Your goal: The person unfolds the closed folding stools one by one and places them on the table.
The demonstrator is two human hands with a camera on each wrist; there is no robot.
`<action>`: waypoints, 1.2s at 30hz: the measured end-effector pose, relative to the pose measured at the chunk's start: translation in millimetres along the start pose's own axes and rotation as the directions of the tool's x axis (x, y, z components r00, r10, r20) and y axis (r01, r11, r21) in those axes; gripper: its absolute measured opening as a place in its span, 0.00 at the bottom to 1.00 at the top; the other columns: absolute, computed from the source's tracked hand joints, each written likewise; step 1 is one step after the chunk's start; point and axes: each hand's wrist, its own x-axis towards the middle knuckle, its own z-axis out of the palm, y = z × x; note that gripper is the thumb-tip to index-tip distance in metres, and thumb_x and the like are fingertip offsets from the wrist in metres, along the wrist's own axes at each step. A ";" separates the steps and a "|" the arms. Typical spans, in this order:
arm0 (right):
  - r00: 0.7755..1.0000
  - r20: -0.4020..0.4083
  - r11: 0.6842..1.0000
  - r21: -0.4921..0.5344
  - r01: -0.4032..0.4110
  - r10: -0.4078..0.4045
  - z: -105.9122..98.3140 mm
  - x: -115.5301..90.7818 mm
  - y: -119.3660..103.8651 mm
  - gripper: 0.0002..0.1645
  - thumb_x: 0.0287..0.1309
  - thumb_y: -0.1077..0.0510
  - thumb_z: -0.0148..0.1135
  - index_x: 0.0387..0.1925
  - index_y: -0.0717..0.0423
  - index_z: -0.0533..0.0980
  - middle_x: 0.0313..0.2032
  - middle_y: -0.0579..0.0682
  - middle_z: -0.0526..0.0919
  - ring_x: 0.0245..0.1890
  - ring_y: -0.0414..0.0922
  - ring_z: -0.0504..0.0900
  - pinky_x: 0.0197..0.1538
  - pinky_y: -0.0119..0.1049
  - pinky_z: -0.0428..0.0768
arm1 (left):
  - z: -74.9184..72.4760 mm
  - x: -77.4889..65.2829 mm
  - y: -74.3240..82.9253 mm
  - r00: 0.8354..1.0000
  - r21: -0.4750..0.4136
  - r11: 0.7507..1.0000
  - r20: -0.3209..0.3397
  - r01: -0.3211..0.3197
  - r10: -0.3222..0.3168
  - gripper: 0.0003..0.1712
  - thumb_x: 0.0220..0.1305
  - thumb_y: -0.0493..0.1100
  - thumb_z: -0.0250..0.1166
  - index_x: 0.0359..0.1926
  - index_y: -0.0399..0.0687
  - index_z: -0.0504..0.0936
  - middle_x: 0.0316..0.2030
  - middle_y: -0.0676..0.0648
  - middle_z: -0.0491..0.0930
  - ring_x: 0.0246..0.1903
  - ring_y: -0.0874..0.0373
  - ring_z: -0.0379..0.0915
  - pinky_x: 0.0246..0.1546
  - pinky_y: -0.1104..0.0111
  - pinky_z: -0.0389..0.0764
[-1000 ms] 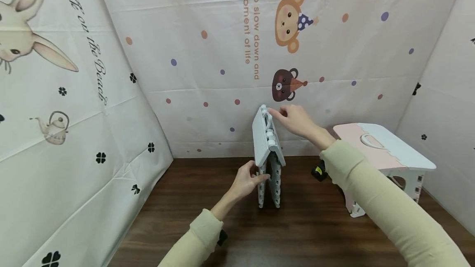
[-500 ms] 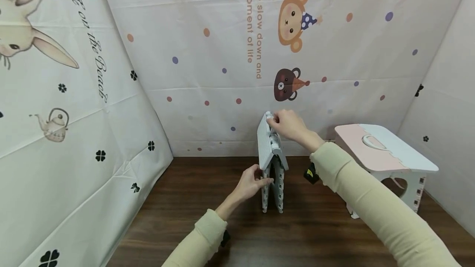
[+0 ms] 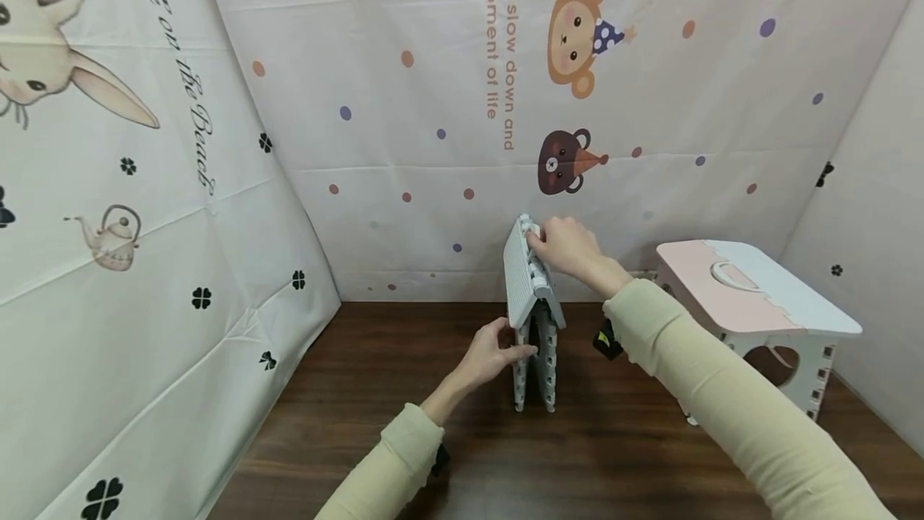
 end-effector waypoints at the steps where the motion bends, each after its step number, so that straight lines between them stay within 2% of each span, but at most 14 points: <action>1: 1.000 -0.001 1.000 0.005 -0.004 0.004 0.8 -0.5 -0.1 0.27 0.68 0.50 0.48 0.11 0.51 0.62 0.09 0.43 0.59 0.11 0.39 0.57 0.16 0.30 0.54 | 0.4 0.2 -1.3 1.000 0.007 1.000 -0.001 -0.001 0.001 0.24 0.60 0.48 0.69 0.53 0.43 0.74 0.38 0.45 0.81 0.29 0.63 0.76 0.30 0.67 0.79; 6: 0.999 -0.024 0.999 0.032 -0.027 0.028 3.3 -0.5 -0.4 0.28 0.67 0.52 0.47 0.10 0.50 0.61 0.08 0.43 0.59 0.10 0.39 0.56 0.15 0.30 0.53 | 3.9 0.2 -1.4 1.000 0.028 1.000 -0.009 -0.010 0.010 0.26 0.61 0.53 0.67 0.54 0.45 0.71 0.39 0.47 0.78 0.30 0.63 0.71 0.30 0.70 0.75; 15: 0.998 -0.051 0.998 0.062 -0.032 0.035 6.8 -1.1 -0.9 0.27 0.65 0.54 0.47 0.09 0.50 0.58 0.07 0.42 0.56 0.10 0.39 0.55 0.15 0.30 0.52 | 5.1 1.6 0.4 0.999 0.037 0.999 -0.017 -0.027 0.028 0.27 0.60 0.51 0.68 0.54 0.44 0.71 0.38 0.47 0.78 0.30 0.63 0.70 0.28 0.72 0.73; 27: 0.996 -0.073 0.997 0.052 -0.052 0.055 8.6 -1.9 -0.6 0.26 0.63 0.55 0.47 0.08 0.49 0.58 0.07 0.42 0.56 0.09 0.39 0.54 0.14 0.30 0.52 | 5.2 0.3 4.4 1.000 0.034 0.999 -0.009 -0.022 0.022 0.26 0.60 0.48 0.69 0.54 0.42 0.72 0.38 0.45 0.80 0.31 0.62 0.71 0.30 0.72 0.74; 31: 0.996 -0.072 0.998 0.041 -0.053 0.056 7.6 -2.1 -1.6 0.27 0.63 0.55 0.48 0.08 0.49 0.58 0.07 0.42 0.56 0.09 0.39 0.54 0.14 0.30 0.51 | 3.9 0.1 4.8 1.000 0.045 0.999 0.014 -0.018 0.018 0.28 0.60 0.49 0.68 0.57 0.42 0.71 0.42 0.42 0.80 0.34 0.62 0.73 0.32 0.71 0.76; 36: 0.997 -0.058 0.998 0.038 -0.043 0.045 6.4 -1.7 -4.8 0.27 0.63 0.54 0.48 0.08 0.49 0.58 0.07 0.42 0.56 0.09 0.39 0.54 0.14 0.30 0.51 | -3.1 -5.1 4.5 0.996 0.103 0.994 0.074 0.032 -0.040 0.33 0.60 0.53 0.67 0.61 0.43 0.68 0.50 0.44 0.78 0.44 0.59 0.76 0.40 0.68 0.78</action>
